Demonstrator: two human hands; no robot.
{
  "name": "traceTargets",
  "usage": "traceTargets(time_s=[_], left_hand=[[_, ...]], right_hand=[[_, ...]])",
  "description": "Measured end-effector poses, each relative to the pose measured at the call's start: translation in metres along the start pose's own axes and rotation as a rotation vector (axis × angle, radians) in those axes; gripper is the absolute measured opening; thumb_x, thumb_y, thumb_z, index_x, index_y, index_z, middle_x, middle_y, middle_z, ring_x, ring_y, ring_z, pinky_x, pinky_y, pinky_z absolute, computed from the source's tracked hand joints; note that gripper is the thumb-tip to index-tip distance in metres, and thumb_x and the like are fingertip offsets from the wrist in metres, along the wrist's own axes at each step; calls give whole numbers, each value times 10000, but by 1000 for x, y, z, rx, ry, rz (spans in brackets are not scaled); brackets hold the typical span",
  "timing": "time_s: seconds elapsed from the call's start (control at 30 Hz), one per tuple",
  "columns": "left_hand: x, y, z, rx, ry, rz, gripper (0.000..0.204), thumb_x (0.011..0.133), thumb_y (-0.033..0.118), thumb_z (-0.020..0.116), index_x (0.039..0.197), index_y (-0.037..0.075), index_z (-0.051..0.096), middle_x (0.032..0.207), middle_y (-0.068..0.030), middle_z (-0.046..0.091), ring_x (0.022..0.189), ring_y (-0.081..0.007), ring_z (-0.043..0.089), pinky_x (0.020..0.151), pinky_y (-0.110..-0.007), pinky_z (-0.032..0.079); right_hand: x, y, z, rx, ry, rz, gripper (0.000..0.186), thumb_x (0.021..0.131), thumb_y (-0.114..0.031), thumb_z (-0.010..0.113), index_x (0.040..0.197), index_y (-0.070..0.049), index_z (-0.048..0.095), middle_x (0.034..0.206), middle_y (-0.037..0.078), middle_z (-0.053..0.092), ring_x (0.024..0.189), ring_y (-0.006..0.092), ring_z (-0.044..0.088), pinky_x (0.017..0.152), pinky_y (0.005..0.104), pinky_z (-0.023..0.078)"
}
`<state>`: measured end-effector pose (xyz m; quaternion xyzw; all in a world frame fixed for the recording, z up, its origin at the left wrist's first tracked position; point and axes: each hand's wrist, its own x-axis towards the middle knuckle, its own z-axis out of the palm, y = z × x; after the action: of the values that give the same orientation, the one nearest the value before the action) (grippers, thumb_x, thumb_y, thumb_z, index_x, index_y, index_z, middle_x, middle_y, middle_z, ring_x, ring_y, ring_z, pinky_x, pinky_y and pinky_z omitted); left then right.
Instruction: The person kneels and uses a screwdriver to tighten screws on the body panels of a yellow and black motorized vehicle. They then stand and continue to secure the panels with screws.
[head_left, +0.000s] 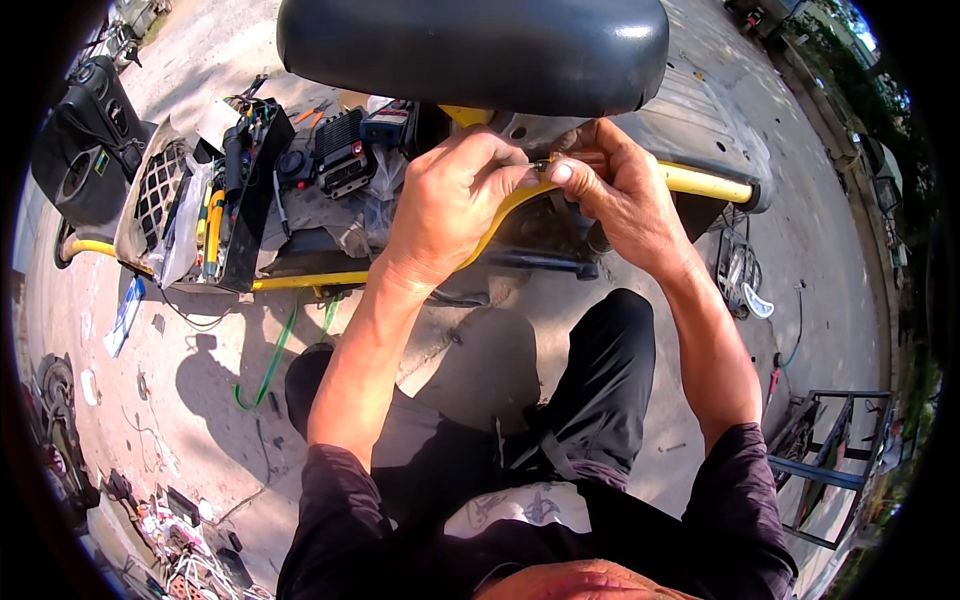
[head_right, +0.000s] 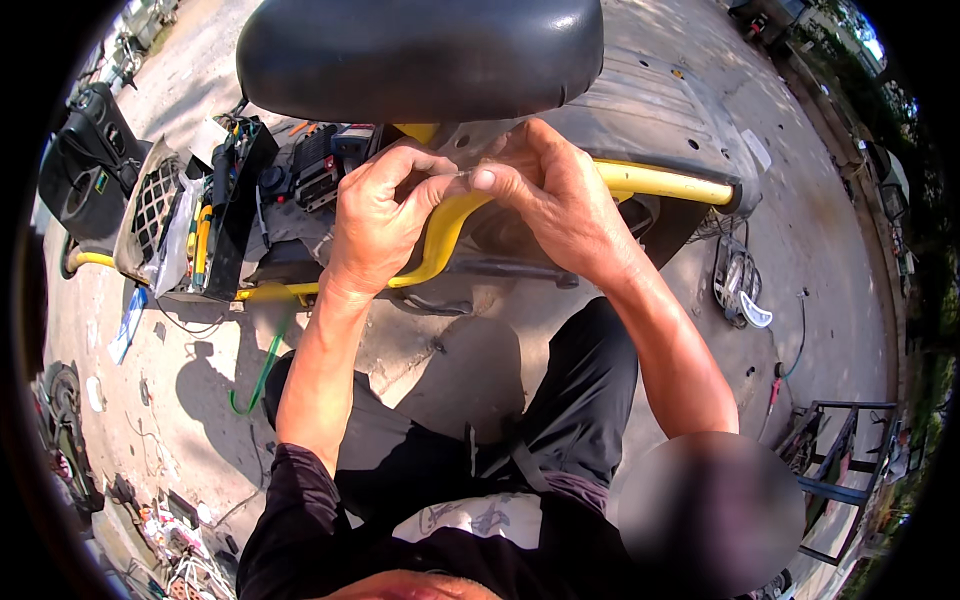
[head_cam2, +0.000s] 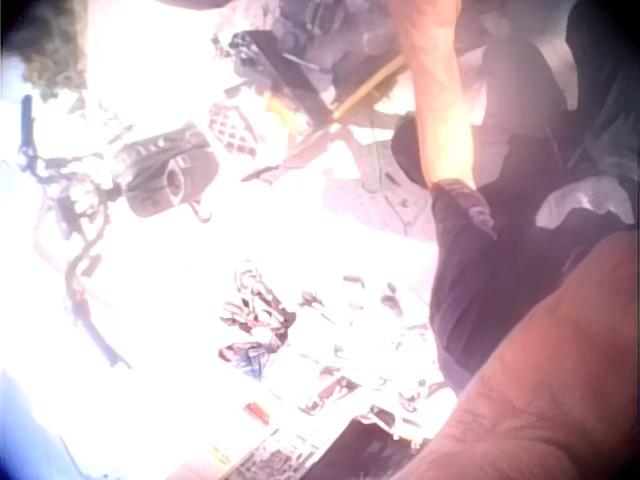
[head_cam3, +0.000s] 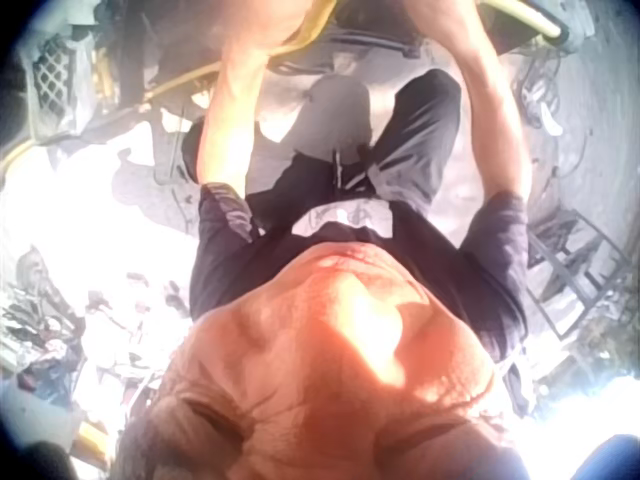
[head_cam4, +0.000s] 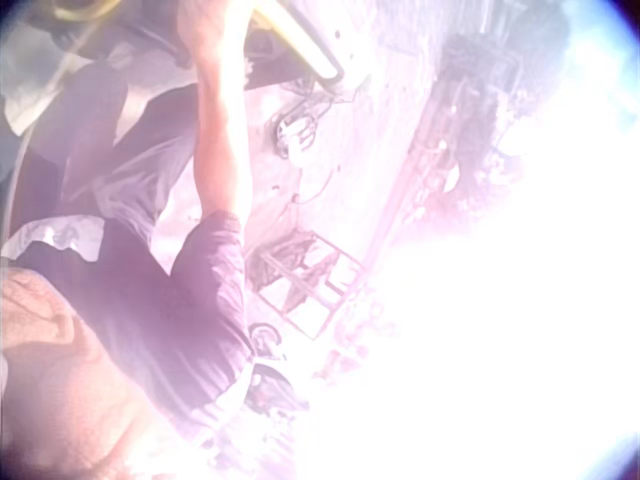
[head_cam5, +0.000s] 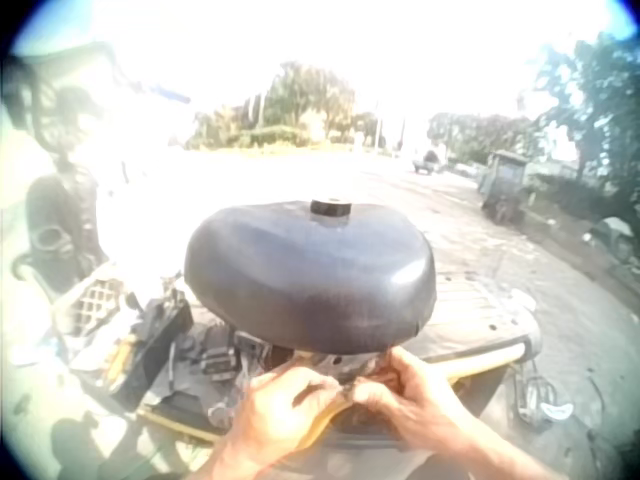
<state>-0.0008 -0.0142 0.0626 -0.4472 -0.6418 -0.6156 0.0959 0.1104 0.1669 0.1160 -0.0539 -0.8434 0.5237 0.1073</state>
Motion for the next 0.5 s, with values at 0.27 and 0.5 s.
traceTargets(time_s=[0.27, 0.5], left_hand=[[-20, -6, 19, 13, -132, 19, 377, 995, 73, 732, 1291, 34, 501, 1091, -205, 738, 985, -441, 739, 777, -457, 589], [-23, -7, 15, 98, -121, -6, 416, 1018, 95, 712, 1345, 7, 470, 1122, -227, 756, 1021, -413, 763, 830, -445, 609]], right_hand=[[-2, 0, 11, -109, 8, -53, 538, 1115, -460, 591, 1260, 58, 588, 1026, 209, 717, 986, 320, 707, 884, 432, 545], [0, -12, 18, -146, -56, -81, 394, 1148, -304, 548, 1382, 8, 488, 1195, 220, 689, 1134, 316, 671, 993, 423, 515]])
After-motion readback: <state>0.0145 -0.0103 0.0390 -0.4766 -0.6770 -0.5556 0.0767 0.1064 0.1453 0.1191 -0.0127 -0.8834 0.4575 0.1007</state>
